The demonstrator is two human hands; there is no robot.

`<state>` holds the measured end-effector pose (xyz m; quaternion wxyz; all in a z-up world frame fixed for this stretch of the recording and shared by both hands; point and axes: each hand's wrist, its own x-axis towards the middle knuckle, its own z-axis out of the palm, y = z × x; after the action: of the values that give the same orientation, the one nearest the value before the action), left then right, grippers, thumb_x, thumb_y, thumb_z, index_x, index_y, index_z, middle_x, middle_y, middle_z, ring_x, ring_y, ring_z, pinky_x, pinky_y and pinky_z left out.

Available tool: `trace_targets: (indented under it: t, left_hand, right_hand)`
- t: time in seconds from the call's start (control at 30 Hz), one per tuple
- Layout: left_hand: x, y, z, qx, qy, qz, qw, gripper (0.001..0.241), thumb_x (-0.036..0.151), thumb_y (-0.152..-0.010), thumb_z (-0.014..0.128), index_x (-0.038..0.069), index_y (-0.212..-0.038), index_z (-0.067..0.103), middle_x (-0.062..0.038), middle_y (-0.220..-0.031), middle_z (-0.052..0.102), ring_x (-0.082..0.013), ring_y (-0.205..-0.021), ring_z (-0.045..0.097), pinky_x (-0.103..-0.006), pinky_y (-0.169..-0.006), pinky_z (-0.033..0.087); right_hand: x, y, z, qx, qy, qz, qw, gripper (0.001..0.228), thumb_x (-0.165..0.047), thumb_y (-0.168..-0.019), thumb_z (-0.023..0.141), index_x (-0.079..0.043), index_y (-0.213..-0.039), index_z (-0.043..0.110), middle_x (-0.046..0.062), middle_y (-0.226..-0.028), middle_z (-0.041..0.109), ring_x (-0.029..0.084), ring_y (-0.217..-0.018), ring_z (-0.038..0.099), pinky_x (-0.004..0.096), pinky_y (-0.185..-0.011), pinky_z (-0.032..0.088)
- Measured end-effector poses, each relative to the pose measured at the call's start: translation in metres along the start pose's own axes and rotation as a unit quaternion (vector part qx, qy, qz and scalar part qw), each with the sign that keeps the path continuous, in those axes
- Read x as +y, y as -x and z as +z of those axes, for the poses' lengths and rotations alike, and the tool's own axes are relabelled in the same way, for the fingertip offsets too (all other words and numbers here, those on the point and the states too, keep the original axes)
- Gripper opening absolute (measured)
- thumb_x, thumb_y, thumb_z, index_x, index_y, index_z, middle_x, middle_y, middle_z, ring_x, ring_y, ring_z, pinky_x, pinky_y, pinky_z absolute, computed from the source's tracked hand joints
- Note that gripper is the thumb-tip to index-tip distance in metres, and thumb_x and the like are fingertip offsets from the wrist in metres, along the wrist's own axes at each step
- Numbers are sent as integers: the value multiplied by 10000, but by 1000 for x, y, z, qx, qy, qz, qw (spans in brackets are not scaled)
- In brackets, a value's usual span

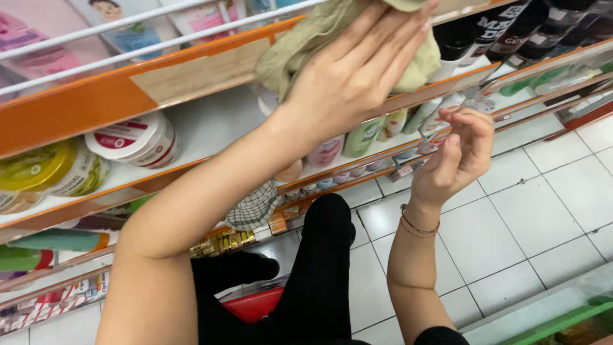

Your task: The person cleans various store shelves by spraying a cleaning solution from a green bottle onto a cloth and wiping the shelf surfaces and product edges.

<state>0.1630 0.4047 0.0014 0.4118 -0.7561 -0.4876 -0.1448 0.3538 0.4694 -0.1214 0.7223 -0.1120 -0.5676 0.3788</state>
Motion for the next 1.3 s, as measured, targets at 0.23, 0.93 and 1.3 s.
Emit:
trace_targets:
  t: [0.23, 0.93, 1.3]
  left_hand:
    - [29, -54, 68, 33, 4, 10, 999, 534, 163, -1006, 555, -164, -1427, 548, -246, -1528, 498, -370, -1471, 476, -466, -1286, 299]
    - [81, -173, 179, 74, 73, 12, 995, 543, 143, -967, 540, -162, -1416, 544, -281, -1445, 564, -365, -1384, 513, -443, -1235, 313]
    - [70, -129, 128, 62, 131, 15, 989, 320, 144, -992, 571, -77, -1222, 602, -308, -1514, 499, -380, -1451, 480, -458, -1257, 327]
  right_hand:
    - [17, -19, -11, 44, -36, 12, 998, 205, -112, -1015, 552, 32, -1161, 561, 124, -1158, 556, 216, -1024, 577, 358, -941, 508]
    - [50, -40, -42, 127, -63, 10, 990, 205, -110, -1010, 574, 26, -1163, 585, 118, -1144, 568, 223, -1053, 570, 377, -1020, 480]
    - [47, -36, -48, 142, -61, 23, 988, 179, -47, -1009, 550, 35, -1160, 598, 115, -1156, 593, 226, -1074, 596, 372, -1012, 498]
